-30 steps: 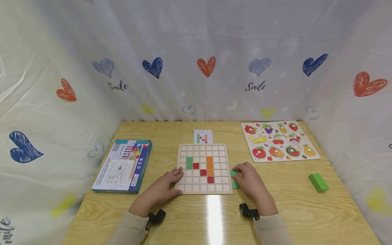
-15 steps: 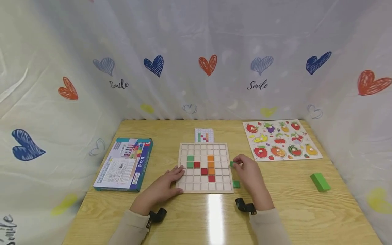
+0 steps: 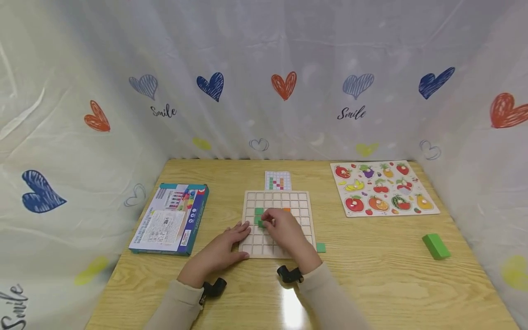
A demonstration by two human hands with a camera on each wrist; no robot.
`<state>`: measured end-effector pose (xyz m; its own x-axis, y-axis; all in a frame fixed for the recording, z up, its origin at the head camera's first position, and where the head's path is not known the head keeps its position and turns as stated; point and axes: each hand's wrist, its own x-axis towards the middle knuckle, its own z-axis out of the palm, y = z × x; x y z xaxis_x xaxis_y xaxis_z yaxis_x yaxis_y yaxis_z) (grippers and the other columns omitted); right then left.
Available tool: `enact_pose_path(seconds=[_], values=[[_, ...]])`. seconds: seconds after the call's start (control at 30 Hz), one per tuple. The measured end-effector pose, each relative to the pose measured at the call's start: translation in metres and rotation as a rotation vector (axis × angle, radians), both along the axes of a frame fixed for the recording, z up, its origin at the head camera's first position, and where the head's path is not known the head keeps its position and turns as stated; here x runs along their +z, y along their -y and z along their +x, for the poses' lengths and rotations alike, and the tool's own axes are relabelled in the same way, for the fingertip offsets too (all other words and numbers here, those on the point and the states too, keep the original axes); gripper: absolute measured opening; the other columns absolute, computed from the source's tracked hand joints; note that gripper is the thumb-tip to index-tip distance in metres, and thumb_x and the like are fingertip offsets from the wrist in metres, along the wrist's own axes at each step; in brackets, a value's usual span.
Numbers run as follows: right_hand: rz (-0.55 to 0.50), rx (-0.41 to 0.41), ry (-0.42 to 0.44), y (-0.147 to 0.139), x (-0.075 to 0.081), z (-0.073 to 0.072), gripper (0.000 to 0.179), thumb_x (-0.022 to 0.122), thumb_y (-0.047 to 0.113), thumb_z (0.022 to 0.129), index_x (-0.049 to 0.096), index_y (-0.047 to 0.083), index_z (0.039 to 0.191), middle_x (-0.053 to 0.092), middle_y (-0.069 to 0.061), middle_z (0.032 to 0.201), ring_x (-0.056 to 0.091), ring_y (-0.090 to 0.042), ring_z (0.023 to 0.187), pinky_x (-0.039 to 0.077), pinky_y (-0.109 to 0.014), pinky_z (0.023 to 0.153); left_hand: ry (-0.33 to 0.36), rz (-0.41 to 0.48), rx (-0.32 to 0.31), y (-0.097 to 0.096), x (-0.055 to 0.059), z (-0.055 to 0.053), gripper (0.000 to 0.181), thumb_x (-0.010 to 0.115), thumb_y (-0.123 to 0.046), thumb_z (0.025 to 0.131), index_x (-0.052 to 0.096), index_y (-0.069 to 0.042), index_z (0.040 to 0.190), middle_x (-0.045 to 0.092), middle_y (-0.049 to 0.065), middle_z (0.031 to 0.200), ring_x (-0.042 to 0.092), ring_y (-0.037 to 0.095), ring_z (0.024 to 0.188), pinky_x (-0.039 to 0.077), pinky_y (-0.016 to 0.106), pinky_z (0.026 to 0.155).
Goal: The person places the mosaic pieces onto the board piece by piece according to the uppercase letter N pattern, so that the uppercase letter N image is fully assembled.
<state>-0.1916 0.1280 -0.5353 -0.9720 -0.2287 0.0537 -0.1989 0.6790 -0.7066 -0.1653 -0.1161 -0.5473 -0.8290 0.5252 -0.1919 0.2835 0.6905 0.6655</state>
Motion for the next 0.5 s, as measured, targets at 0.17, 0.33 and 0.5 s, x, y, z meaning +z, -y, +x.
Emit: enact_pose_path(seconds=[0.17,0.33,0.5], values=[[0.046,0.036,-0.016,0.018,-0.012,-0.002,0.006,0.078,0.013,0.101,0.077,0.016,0.106,0.080,0.002,0.105,0.075,-0.015,0.101,0.064,-0.043,0.091,-0.003,0.003,0.001,0.001,0.002,0.000,0.073,0.079,-0.027,0.102,0.048,-0.008,0.165,0.034,0.001,0.179,0.024,0.029,0.169,0.020,0.059,0.138],[0.069,0.031,-0.046,0.021,-0.016,-0.001,0.006,0.079,0.013,0.101,0.076,0.015,0.105,0.077,0.000,0.106,0.073,-0.017,0.100,0.064,-0.045,0.092,-0.009,0.004,0.002,0.001,0.001,0.000,0.073,0.080,-0.026,0.101,0.048,-0.008,0.165,0.034,0.001,0.178,0.025,0.029,0.169,0.021,0.059,0.138],[0.107,0.041,-0.040,0.021,-0.014,0.000,0.006,0.080,0.013,0.100,0.078,0.014,0.106,0.073,0.001,0.108,0.071,-0.017,0.102,0.063,-0.043,0.095,-0.009,0.001,-0.007,0.001,0.000,-0.001,0.073,0.080,-0.026,0.101,0.048,-0.007,0.164,0.034,0.002,0.178,0.025,0.029,0.169,0.020,0.059,0.138]])
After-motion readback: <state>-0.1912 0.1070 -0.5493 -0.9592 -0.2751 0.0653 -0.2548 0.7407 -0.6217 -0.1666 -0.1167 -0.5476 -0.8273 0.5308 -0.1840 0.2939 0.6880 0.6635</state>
